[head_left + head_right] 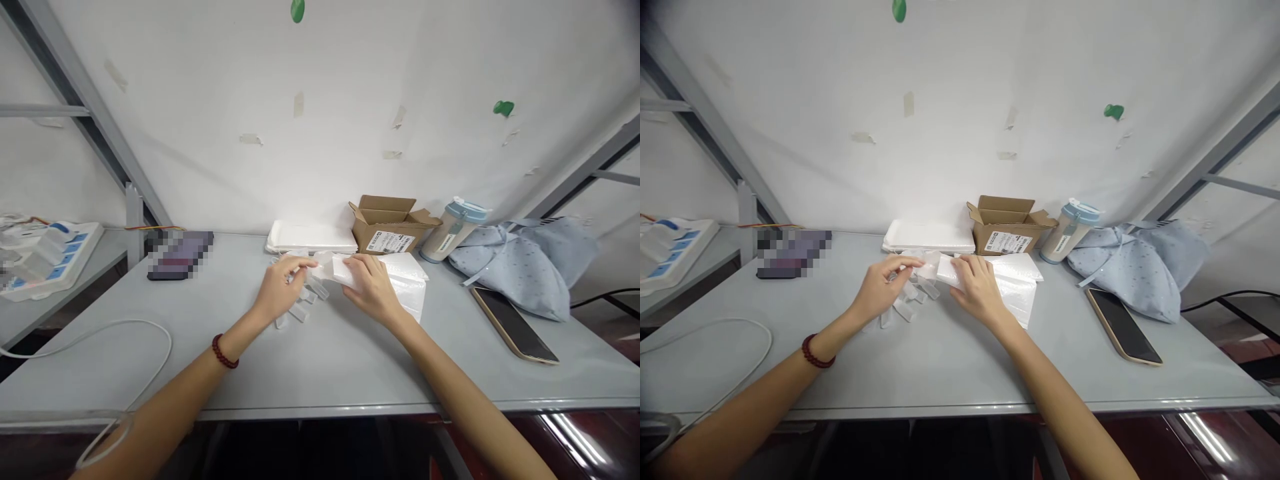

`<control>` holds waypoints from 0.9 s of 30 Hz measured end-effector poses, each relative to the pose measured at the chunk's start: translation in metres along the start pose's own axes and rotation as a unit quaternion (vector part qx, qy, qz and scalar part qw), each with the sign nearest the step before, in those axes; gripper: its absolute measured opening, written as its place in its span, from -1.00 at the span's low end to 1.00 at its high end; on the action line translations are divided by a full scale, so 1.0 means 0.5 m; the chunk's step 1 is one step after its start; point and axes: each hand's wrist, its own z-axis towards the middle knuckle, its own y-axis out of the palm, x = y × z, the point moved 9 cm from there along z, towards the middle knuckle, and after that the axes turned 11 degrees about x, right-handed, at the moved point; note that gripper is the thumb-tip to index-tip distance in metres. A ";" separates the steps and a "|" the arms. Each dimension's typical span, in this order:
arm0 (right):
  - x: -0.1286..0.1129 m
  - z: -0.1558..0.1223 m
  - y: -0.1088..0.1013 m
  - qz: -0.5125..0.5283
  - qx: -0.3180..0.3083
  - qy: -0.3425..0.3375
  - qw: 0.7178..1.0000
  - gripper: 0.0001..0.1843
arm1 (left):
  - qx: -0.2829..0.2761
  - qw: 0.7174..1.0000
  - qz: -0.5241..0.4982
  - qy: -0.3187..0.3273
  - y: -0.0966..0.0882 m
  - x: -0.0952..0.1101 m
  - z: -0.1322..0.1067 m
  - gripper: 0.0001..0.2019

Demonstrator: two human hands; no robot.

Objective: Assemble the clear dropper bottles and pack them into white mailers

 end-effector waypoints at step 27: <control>0.008 0.002 -0.002 0.005 -0.011 0.014 1.000 -0.59 | 0.039 0.989 0.108 -0.095 -0.077 -0.184 0.075 -0.96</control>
